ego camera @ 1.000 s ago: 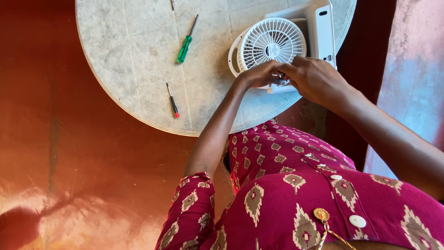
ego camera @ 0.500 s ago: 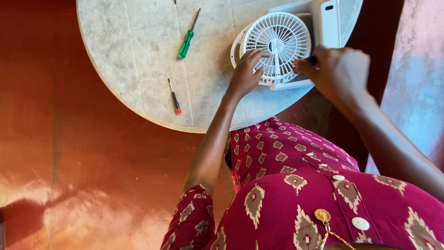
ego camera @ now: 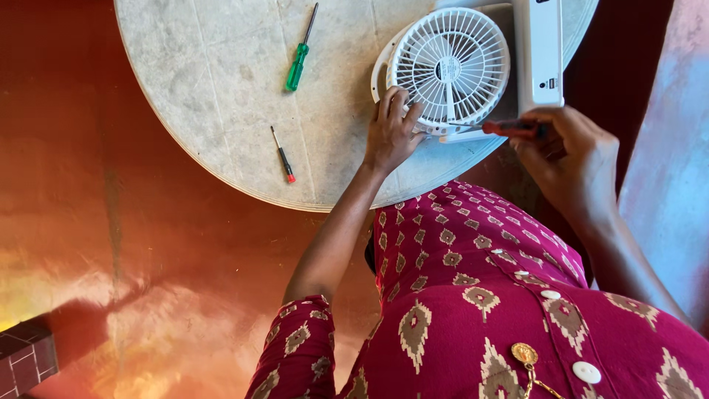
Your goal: The person assembles a small white portable fan on a round table. They use a screwdriver to tighten screws on the fan's front grille and base, then rotate the fan to access and secure additional screws on the opposite side.
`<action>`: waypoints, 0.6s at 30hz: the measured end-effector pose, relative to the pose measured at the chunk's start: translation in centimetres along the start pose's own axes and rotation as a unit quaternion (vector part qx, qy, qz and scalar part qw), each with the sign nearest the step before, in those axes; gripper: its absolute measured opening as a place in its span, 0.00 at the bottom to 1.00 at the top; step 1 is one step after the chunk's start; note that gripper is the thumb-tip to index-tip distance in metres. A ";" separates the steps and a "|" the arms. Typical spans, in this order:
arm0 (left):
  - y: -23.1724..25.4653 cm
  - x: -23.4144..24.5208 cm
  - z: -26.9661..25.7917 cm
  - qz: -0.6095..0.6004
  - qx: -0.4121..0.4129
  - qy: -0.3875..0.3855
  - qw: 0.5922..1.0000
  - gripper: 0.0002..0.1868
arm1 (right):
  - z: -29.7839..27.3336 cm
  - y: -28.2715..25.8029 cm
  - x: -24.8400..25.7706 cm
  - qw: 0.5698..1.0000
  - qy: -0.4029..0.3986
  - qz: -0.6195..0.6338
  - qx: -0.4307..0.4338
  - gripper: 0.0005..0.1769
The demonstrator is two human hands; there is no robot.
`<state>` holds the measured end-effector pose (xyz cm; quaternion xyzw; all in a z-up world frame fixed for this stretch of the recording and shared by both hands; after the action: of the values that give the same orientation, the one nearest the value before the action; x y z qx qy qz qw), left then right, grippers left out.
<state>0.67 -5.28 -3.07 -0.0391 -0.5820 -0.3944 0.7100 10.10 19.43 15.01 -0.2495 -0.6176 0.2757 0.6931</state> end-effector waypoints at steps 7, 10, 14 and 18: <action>4.5 -1.3 -2.3 0.021 0.081 0.004 0.996 0.36 | -0.9 -0.3 1.1 0.999 -0.031 -0.009 -0.007 0.16; 6.7 -1.6 -3.7 0.048 0.119 0.026 0.991 0.36 | -1.2 0.1 1.6 0.998 -0.055 -0.010 -0.002 0.19; 6.9 -2.0 -4.1 0.062 0.136 0.039 0.988 0.35 | -1.7 0.3 1.1 0.996 -0.065 -0.050 0.032 0.18; 6.7 -2.2 -4.2 0.054 0.122 0.040 0.990 0.36 | -1.5 0.6 -0.6 0.987 -0.075 -0.108 0.095 0.18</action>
<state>8.02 -1.72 -3.59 0.0321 -0.5942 -0.2833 0.7521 11.48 19.38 14.00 -0.0930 -0.6625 0.2743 0.6908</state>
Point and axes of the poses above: each hand's wrist, its own z-axis towards the middle knuckle, its own x-axis out of the back of the hand, y = z × x, the point moved 3 cm from there along z, towards the middle knuckle, and after that the axes turned 4 degrees about -z, right-handed, at the moved point
